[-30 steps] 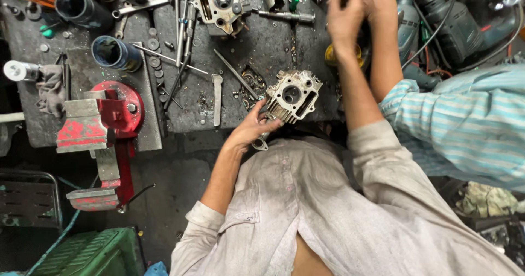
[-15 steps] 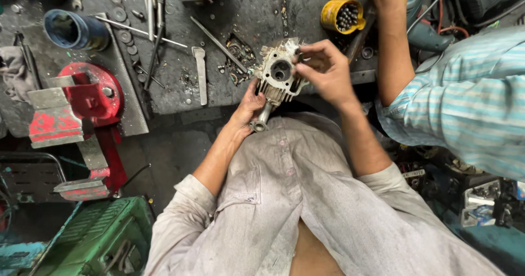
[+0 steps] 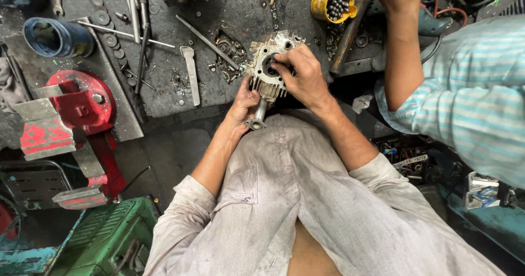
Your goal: The person holds and rotates a metal engine cylinder block, inserting and adjusting a piston inside. They repeatedly reposition the block and use a hammer to tap the piston into place while another person works nearby.
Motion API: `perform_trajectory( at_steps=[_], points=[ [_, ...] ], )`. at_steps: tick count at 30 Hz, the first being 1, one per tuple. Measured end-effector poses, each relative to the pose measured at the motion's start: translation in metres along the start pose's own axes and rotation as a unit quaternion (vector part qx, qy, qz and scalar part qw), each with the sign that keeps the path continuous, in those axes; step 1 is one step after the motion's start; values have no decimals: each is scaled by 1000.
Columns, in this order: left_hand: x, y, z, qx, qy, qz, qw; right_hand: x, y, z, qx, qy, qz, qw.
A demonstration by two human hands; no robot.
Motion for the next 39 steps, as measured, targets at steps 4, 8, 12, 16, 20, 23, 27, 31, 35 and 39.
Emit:
perform_trajectory(
  at_steps=[4, 8, 12, 16, 20, 23, 27, 31, 35, 39],
  points=[
    [3, 7, 1, -10, -10, 16, 1000, 1, 0, 1, -22, -21, 25, 999],
    [4, 9, -1, -28, -1, 8, 1000, 3, -1, 3, 8, -40, -2, 999],
    [2, 6, -3, -27, -9, 9, 1000, 13, 1, 3, 13, 38, -23, 999],
    [1, 4, -3, -15, -8, 5, 1000, 12, 4, 1, 31, 20, 32, 999],
    [3, 7, -3, -26, -1, 10, 1000, 7, 8, -2, 2, -7, 43, 999],
    [4, 7, -3, -23, -1, 11, 1000, 6, 6, -3, 0, -8, 27, 1000],
    [2, 4, -3, -29, -9, 7, 1000, 4, 4, -4, -7, -22, 36, 999],
    [2, 2, -4, -33, 4, 23, 999, 5, 3, -4, -9, -17, 32, 999],
    [2, 3, -4, -29, -5, 6, 1000, 2, 3, -5, -17, -26, 31, 999],
    [5, 6, -5, -38, -1, 1, 999, 1, 0, -4, 14, -20, 4, 1000]
  ],
)
Point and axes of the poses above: each hand's wrist, its own z-axis towards the middle knuckle, its own y-axis out of the back of the hand, x = y × z, the point moved 4 cm from there along z, towards the middle knuckle, and after that the axes turned 4 degrees about -x, right-handed, at the moved point
